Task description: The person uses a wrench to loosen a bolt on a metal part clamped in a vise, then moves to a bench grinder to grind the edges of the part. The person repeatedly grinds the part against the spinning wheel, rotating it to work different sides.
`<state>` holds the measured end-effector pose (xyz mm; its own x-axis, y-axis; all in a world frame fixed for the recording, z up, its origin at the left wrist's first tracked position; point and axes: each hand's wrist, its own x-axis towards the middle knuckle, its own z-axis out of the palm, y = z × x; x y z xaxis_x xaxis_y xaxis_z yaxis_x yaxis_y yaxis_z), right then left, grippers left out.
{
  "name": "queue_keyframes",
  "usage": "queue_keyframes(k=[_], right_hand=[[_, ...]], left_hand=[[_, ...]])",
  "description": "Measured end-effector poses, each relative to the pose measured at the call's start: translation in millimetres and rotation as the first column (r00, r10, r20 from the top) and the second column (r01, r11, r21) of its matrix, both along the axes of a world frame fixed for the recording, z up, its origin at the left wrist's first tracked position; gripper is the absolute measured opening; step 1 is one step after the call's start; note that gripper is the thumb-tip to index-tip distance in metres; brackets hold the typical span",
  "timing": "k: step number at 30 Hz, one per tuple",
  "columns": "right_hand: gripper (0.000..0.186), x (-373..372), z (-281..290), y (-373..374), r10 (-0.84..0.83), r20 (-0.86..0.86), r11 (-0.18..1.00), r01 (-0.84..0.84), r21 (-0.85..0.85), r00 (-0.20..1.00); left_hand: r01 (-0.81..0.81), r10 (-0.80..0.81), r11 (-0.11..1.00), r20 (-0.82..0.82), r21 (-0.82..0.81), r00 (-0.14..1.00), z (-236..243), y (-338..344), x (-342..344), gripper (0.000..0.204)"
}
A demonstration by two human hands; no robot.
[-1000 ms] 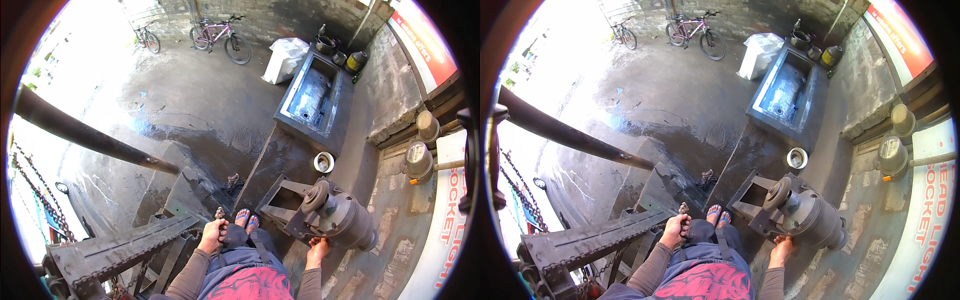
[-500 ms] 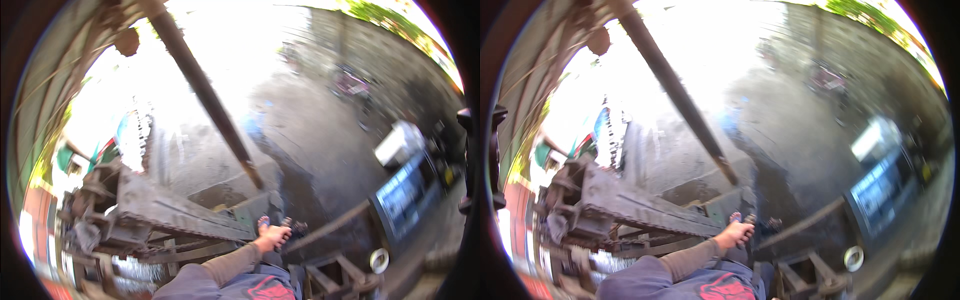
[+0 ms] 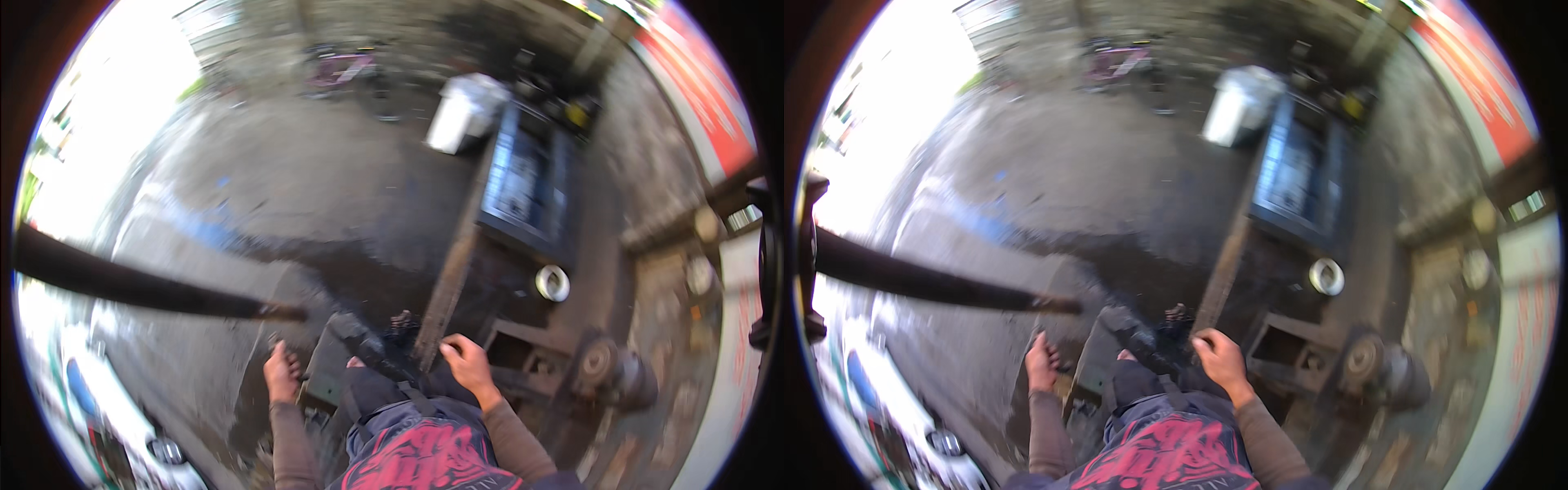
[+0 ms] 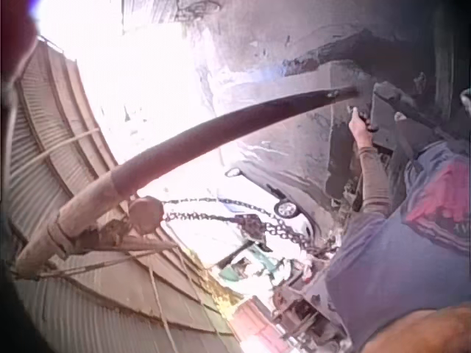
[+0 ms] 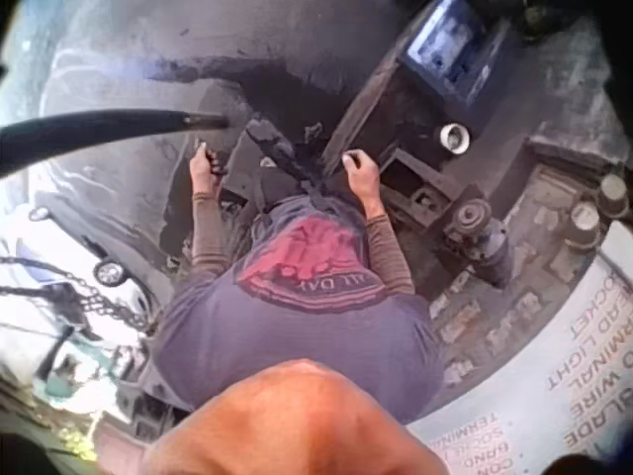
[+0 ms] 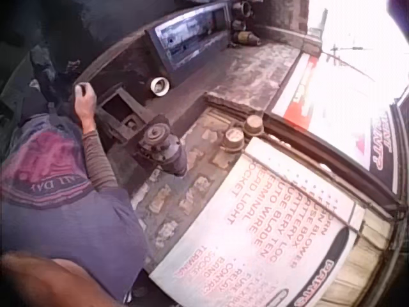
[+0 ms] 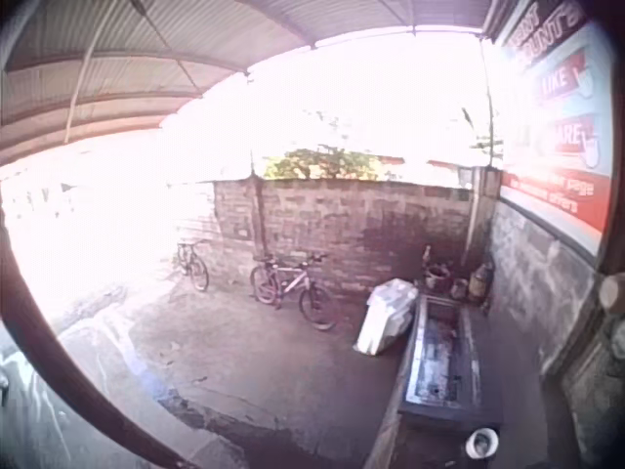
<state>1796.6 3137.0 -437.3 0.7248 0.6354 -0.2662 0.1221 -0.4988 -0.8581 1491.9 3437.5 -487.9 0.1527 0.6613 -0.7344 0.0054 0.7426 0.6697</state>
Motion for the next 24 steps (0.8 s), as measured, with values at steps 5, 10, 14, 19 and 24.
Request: queue_keyframes(k=[5,10,14,19,24], right_hand=[[0.023,66,8,61,-0.104,-0.071,0.994,0.102,-0.042,0.992],[0.019,202,-81,55,-0.364,-0.115,0.923,0.374,0.089,0.924],[0.015,379,-176,65,-0.52,-0.294,0.789,0.583,0.193,0.802],[0.017,620,-310,95,-0.683,-0.242,0.659,0.724,0.202,0.689],[0.015,796,-457,112,-0.642,0.109,0.765,0.625,0.156,0.759]], left_hand=[[0.068,-0.057,0.996,-0.17,0.064,0.984,-62,68,-8,0.046],[0.208,-0.186,0.977,-0.276,0.053,0.943,-102,85,66,0.047],[0.208,-0.171,0.975,-0.333,0.081,0.928,-151,68,121,0.043],[0.189,-0.082,0.979,-0.721,0.07,0.688,-181,7,252,0.045],[0.599,-0.437,0.776,-0.854,-0.198,0.284,-232,-12,352,0.055]])
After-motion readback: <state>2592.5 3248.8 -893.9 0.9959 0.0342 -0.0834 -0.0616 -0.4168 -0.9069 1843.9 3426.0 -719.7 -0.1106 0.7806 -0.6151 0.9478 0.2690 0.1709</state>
